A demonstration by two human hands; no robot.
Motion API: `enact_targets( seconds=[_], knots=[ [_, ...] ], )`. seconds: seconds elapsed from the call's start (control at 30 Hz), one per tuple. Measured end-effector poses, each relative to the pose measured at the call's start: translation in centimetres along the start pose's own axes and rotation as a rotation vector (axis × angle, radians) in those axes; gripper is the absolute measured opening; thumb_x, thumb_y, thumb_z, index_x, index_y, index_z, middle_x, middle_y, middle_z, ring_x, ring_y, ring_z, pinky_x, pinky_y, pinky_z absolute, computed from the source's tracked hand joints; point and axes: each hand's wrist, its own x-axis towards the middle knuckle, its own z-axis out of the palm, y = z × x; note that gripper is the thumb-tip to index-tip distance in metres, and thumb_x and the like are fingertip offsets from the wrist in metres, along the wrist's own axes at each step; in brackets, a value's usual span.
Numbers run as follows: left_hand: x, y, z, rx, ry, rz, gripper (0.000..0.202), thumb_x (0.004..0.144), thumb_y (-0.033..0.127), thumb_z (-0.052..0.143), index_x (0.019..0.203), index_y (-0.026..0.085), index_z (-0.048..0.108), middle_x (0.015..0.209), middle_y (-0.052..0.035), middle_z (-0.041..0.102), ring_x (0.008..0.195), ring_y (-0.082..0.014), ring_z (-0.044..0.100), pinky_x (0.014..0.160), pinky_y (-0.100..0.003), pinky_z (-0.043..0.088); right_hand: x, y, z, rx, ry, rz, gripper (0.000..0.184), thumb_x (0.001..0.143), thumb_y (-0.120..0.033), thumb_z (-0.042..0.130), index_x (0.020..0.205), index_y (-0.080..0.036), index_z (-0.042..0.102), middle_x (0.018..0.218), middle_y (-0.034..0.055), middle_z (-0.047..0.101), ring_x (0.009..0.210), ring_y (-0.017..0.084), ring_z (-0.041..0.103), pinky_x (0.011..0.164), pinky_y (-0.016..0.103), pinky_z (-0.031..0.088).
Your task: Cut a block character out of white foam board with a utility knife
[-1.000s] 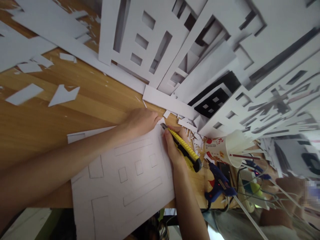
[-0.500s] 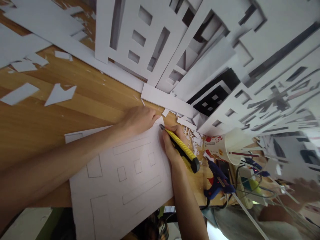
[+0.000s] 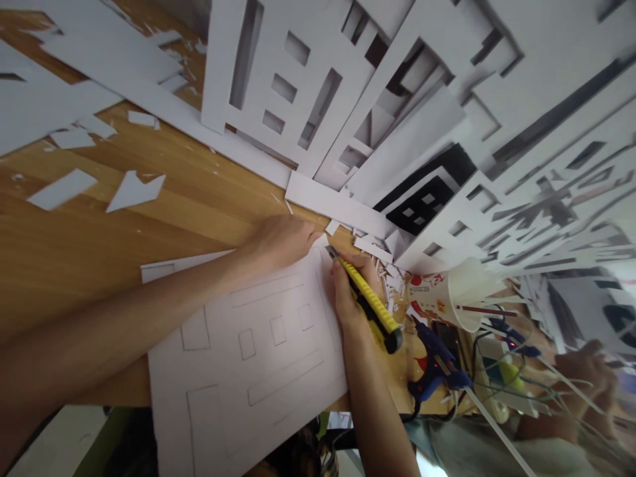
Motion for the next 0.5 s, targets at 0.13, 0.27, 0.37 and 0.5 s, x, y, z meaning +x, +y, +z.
enact_targets(
  seconds=[0.13,0.27,0.37,0.5],
  knots=[
    [-0.11,0.05,-0.12,-0.014,0.009,-0.004,0.055,0.103,0.046,0.029,0.101,0.017,0.075,0.096,-0.0138,0.076,0.088,-0.029,0.068,0.079,-0.04,0.048,0.61,-0.31,0.19,0.01,-0.011,0.054,0.018,0.087,-0.047,0.063,0.091,-0.03,0.066,0.083,0.0016,0.072,0.082,0.024,0.065,0.076,0.041,0.052],
    [-0.13,0.06,-0.13,-0.009,0.017,-0.017,0.053,0.103,0.047,0.03,0.101,0.018,0.075,0.093,-0.0127,0.076,0.088,-0.0281,0.067,0.079,-0.039,0.048,0.73,-0.34,0.18,0.029,-0.05,0.074,0.022,0.086,-0.048,0.063,0.092,-0.028,0.067,0.084,0.0029,0.072,0.084,0.024,0.065,0.074,0.039,0.051],
    [-0.13,0.07,-0.1,-0.01,0.025,-0.016,0.053,0.103,0.048,0.03,0.101,0.019,0.075,0.093,-0.0124,0.075,0.088,-0.0281,0.068,0.079,-0.039,0.048,0.66,-0.39,0.15,0.028,-0.045,0.074,0.022,0.087,-0.048,0.063,0.092,-0.028,0.068,0.088,0.0027,0.073,0.086,0.023,0.064,0.075,0.038,0.05],
    [-0.17,0.09,-0.14,-0.017,0.016,-0.006,0.053,0.103,0.047,0.031,0.101,0.018,0.075,0.092,-0.0126,0.075,0.088,-0.0285,0.068,0.079,-0.039,0.048,0.7,-0.53,0.15,0.011,-0.01,0.047,0.018,0.086,-0.046,0.064,0.09,-0.028,0.068,0.088,0.0029,0.073,0.086,0.024,0.065,0.078,0.04,0.05]
  ],
)
